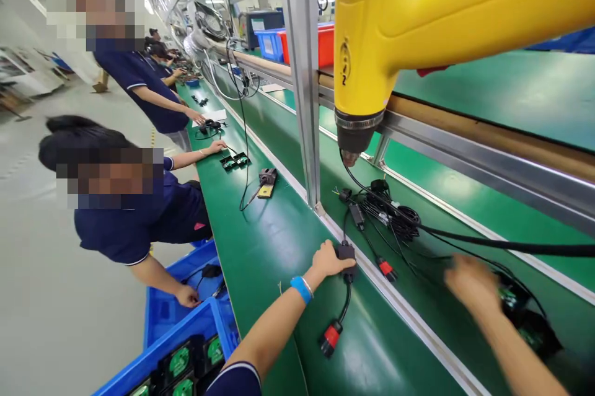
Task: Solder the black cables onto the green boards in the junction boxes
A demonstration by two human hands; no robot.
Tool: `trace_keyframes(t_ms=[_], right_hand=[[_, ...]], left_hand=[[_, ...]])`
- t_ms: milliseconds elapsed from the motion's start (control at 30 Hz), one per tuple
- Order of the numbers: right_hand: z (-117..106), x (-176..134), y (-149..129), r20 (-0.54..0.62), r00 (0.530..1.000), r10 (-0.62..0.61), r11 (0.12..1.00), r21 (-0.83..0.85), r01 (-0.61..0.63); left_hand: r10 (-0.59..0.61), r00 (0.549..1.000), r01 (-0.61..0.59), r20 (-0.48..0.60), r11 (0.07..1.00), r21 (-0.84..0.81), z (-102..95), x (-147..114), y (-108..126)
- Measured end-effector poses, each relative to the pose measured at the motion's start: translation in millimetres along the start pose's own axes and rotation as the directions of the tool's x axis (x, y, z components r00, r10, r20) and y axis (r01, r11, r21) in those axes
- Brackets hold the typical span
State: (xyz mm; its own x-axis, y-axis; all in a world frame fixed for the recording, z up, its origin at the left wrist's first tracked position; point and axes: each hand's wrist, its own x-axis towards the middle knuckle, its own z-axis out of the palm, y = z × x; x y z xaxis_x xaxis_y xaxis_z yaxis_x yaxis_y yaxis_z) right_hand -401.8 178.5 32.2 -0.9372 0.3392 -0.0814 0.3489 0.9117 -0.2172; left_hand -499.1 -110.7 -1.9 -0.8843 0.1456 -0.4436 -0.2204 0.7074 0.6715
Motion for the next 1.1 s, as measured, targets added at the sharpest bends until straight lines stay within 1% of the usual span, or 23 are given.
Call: trace_keyframes(t_ms=[67,133,200,233,300,367,400,500,567,600,633,700,767,833,867,933,1033,1067,1100], right_hand=[[26.8,-5.4,-43.1,0.148,0.988,-0.036,0.998,0.047,0.029],[55.8,-9.7,-86.5,0.263,0.961,-0.084,0.993,0.101,0.059],[76.7,-11.1,-115.1,0.308,0.949,-0.061,0.994,0.109,0.028],[81.7,-9.9,-121.1,0.317,0.948,-0.032,0.995,0.099,0.001],[79.2,-2.3,-116.7,0.317,0.948,0.015,0.996,0.075,-0.040],[63.6,13.2,-96.1,0.297,0.954,0.027,0.997,0.059,-0.046],[53.1,23.4,-82.6,0.277,0.961,0.024,0.998,0.052,-0.040],[23.7,55.2,-42.5,0.200,0.979,0.038,0.999,0.009,-0.041],[13.9,66.0,-25.5,0.166,0.984,0.067,0.998,-0.029,-0.063],[13.3,65.4,-22.1,0.150,0.986,0.080,0.996,-0.047,-0.073],[15.5,60.5,-22.7,0.131,0.988,0.085,0.995,-0.062,-0.077],[26.9,40.2,-34.8,0.092,0.994,0.062,0.995,-0.079,-0.055],[43.2,14.5,-56.1,0.084,0.996,-0.017,0.997,-0.075,0.023],[57.5,-5.3,-76.1,0.118,0.985,-0.126,0.990,-0.047,0.132],[62.1,-10.5,-82.9,0.136,0.977,-0.166,0.985,-0.033,0.171],[65.0,-11.3,-88.1,0.155,0.970,-0.188,0.981,-0.016,0.193],[59.8,-7.5,-82.8,0.158,0.978,-0.140,0.990,-0.002,0.142],[58.1,-12.8,-80.0,0.161,0.978,-0.132,0.991,0.011,0.132],[57.6,-24.6,-77.3,0.169,0.976,-0.136,0.991,0.031,0.133]], left_hand=[[-0.022,0.999,0.022,0.042,1.000,-0.018,15.2,-0.1,0.4],[-0.031,0.994,0.038,0.106,0.997,-0.065,27.5,9.7,8.4],[-0.021,0.986,0.041,0.166,0.992,-0.116,33.8,23.1,16.1],[-0.009,0.982,0.036,0.188,0.990,-0.138,34.4,29.0,17.8],[0.023,0.977,0.014,0.212,0.985,-0.171,31.8,35.3,15.3],[0.056,0.977,-0.016,0.206,0.981,-0.194,26.2,31.5,5.0],[0.075,0.979,-0.036,0.191,0.979,-0.202,23.4,25.2,-2.7],[0.154,0.981,-0.125,0.119,0.967,-0.223,18.0,-9.9,-31.5],[0.214,0.975,-0.197,0.053,0.953,-0.232,16.0,-42.3,-53.2],[0.233,0.972,-0.225,0.008,0.946,-0.232,14.8,-59.4,-64.1],[0.241,0.970,-0.243,-0.041,0.942,-0.230,13.1,-76.2,-74.8],[0.227,0.962,-0.256,-0.149,0.941,-0.219,8.3,-107.2,-95.1],[0.199,0.945,-0.253,-0.258,0.947,-0.198,2.6,-133.7,-112.8],[0.184,0.918,-0.255,-0.351,0.952,-0.167,-2.3,-155.7,-127.8],[0.186,0.903,-0.260,-0.388,0.954,-0.148,-4.2,-165.0,-134.6],[0.204,0.873,-0.275,-0.442,0.956,-0.102,-7.0,-180.0,-148.2],[0.226,0.831,-0.273,-0.509,0.962,-0.019,-9.6,-193.1,-170.7],[0.231,0.817,-0.265,-0.528,0.964,0.012,-9.7,-195.9,-178.4],[0.239,0.805,-0.258,-0.543,0.965,0.043,-9.2,-198.8,-185.8]])
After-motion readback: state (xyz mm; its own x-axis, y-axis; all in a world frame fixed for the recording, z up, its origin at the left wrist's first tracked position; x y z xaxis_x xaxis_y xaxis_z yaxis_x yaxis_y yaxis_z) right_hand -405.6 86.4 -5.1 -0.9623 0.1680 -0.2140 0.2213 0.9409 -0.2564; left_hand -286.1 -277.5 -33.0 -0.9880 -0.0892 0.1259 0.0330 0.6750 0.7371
